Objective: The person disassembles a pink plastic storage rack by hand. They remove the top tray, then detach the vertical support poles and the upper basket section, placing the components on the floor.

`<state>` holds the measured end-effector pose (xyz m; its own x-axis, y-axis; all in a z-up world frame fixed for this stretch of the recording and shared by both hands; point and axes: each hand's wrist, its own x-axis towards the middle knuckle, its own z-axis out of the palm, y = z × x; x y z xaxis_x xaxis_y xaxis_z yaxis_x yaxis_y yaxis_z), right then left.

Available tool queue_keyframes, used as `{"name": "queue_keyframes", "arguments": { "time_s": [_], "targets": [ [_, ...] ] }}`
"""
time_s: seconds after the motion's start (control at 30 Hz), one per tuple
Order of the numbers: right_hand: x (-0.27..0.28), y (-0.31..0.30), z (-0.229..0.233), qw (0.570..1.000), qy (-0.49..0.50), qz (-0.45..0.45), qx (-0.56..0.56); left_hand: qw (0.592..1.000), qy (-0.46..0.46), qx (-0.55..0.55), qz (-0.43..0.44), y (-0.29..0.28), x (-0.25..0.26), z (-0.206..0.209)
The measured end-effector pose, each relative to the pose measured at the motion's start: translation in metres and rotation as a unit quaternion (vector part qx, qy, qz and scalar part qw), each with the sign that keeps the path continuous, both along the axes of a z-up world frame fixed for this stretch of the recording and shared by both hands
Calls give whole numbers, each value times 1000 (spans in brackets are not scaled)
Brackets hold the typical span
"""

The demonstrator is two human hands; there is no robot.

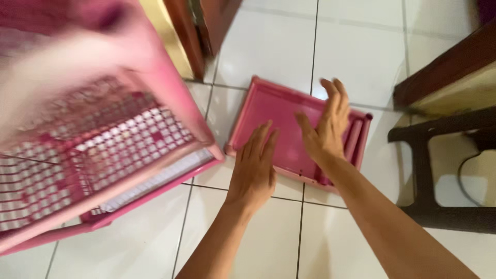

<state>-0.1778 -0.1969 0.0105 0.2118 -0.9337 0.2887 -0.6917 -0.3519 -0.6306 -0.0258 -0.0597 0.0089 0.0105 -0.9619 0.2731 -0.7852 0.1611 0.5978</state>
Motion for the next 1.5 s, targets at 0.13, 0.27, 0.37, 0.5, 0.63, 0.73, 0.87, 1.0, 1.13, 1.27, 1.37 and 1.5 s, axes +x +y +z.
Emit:
{"name": "queue_keyframes", "arguments": {
  "time_s": [0.13,0.27,0.37,0.5,0.63,0.73,0.87,1.0,1.13,1.27,1.37,1.5],
  "targets": [
    [61,28,114,983,-142,93,-63,998,-23,-53,15,34,22,86],
    [113,67,210,960,-224,151,-66,992,-53,-105,49,68,63,174],
    [151,75,256,975,-154,160,30,982,-87,-127,109,89,110,222],
    [195,88,271,973,-138,149,112,961,-102,-84,243,116,179,247],
    [204,107,282,991,-51,105,62,964,-122,65,228,152,219,240],
    [207,118,297,979,33,34,196,966,-86,98,222,157,229,236],
    [214,110,315,979,76,-5,190,963,-19,103,249,174,227,251],
    [219,96,324,989,1,20,147,919,-36,272,285,198,221,277],
    [229,76,339,991,-36,26,125,912,-160,289,243,196,224,297],
    [244,50,348,981,-124,43,142,913,-153,317,206,165,236,313],
    [255,38,341,973,-178,61,137,894,-103,402,169,125,242,326],
    [262,21,326,984,-178,21,18,915,-90,361,155,67,231,330]
  ]
}}
